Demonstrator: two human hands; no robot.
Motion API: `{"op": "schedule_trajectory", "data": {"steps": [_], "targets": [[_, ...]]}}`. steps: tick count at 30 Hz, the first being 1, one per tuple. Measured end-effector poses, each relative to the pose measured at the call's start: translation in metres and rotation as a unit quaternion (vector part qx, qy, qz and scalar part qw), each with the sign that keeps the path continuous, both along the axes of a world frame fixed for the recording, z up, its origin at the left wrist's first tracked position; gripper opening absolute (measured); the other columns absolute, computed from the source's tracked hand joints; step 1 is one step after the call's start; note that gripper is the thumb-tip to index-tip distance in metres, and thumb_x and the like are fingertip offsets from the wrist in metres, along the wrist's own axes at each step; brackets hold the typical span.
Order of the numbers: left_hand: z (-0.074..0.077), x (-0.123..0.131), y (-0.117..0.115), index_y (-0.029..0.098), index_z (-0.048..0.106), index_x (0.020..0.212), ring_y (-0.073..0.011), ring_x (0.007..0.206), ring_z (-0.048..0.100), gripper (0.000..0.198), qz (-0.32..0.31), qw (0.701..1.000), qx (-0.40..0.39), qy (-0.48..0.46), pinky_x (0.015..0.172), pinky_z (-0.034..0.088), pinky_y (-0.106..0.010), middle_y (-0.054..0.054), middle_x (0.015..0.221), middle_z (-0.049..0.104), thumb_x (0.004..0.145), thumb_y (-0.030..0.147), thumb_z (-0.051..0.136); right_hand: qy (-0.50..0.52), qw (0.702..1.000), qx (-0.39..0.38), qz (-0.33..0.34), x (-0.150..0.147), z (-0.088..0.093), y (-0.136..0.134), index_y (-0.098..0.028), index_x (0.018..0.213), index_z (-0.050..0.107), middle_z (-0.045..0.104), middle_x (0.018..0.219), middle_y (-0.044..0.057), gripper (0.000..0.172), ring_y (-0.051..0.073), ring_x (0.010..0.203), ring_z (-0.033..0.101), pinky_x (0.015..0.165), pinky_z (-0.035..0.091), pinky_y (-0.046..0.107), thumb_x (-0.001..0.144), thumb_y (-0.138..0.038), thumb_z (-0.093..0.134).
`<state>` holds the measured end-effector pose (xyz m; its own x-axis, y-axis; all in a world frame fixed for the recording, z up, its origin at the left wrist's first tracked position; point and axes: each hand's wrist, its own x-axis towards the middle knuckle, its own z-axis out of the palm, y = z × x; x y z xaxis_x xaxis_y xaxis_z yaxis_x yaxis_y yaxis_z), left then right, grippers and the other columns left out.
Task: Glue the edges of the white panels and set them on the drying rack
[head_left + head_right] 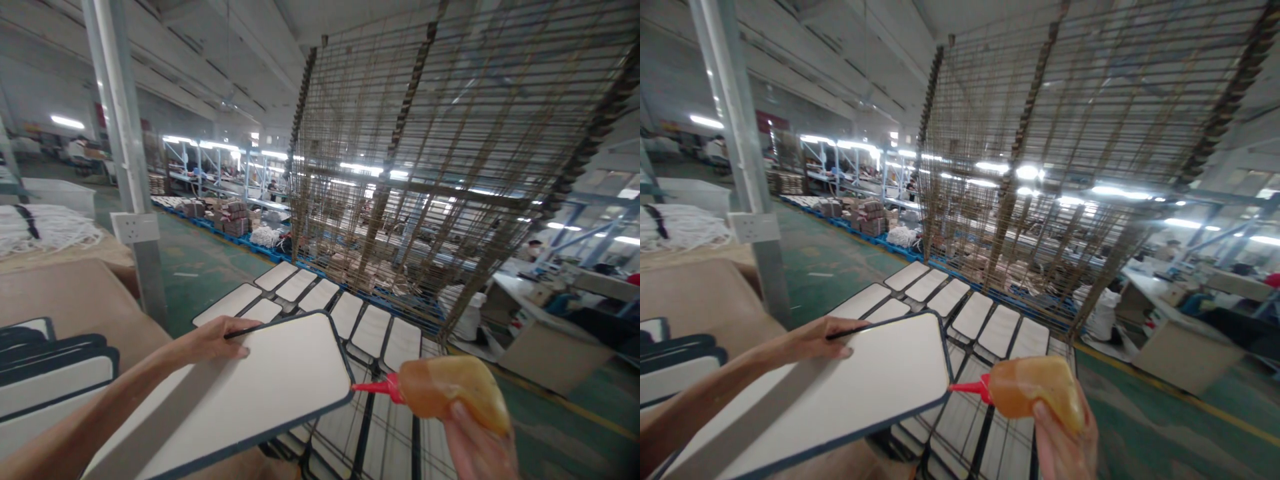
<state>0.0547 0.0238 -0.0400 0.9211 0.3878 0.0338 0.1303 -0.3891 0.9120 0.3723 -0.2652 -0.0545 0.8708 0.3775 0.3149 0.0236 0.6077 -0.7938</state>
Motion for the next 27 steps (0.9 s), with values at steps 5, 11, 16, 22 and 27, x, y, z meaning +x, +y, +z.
{"op": "schedule_trajectory", "data": {"steps": [5,11,16,22,27], "targets": [[-0.015,0.002,-0.004,0.022,0.055,0.128,-0.0226,0.091,0.062,0.055,0.028,0.999,-0.014,-0.026,0.077,0.048,-0.024,-0.001,0.104,0.068,0.075,0.035,0.067,0.032,0.998,0.008,-0.046,-0.008,0.002,0.003,-0.021,0.090,0.066,0.070,0.078,-0.002,0.050,0.012,0.067,0.064,0.067,0.054,0.018,0.044,-0.020,0.087],[-0.040,0.006,-0.010,0.020,0.056,0.126,-0.0225,0.091,0.062,0.055,0.034,0.995,-0.069,-0.060,0.078,0.049,-0.026,-0.003,0.102,0.069,0.075,0.038,0.067,0.045,0.994,0.034,-0.091,-0.017,0.000,0.011,-0.020,0.086,0.066,0.069,0.079,-0.005,0.050,0.011,0.072,0.065,0.071,0.054,0.016,0.042,-0.019,0.088],[-0.052,0.005,-0.019,0.017,0.057,0.124,-0.0226,0.090,0.062,0.054,0.065,0.994,-0.067,-0.062,0.078,0.049,-0.028,-0.005,0.101,0.069,0.077,0.042,0.065,0.043,0.994,0.024,-0.102,-0.015,-0.011,0.015,-0.020,0.087,0.066,0.069,0.080,-0.004,0.048,0.010,0.070,0.063,0.069,0.053,0.016,0.044,-0.019,0.087],[-0.044,0.003,-0.036,0.016,0.058,0.121,-0.0236,0.093,0.062,0.052,0.081,0.990,-0.101,-0.063,0.080,0.049,-0.028,-0.005,0.104,0.069,0.077,0.043,0.065,-0.059,0.989,-0.050,-0.123,-0.006,-0.033,0.020,-0.023,0.102,0.065,0.064,0.109,0.007,0.052,0.031,0.104,0.059,0.088,0.052,0.047,0.054,-0.026,0.084],[-0.040,-0.001,-0.042,0.016,0.053,0.125,-0.0251,0.094,0.063,0.054,0.074,0.984,-0.152,-0.065,0.077,0.051,-0.030,-0.007,0.106,0.068,0.079,0.042,0.063,-0.138,0.978,-0.107,-0.117,-0.003,-0.045,0.021,-0.025,0.101,0.066,0.065,0.108,0.006,0.043,0.034,0.103,0.060,0.089,0.051,0.052,0.062,-0.035,0.079]]}}
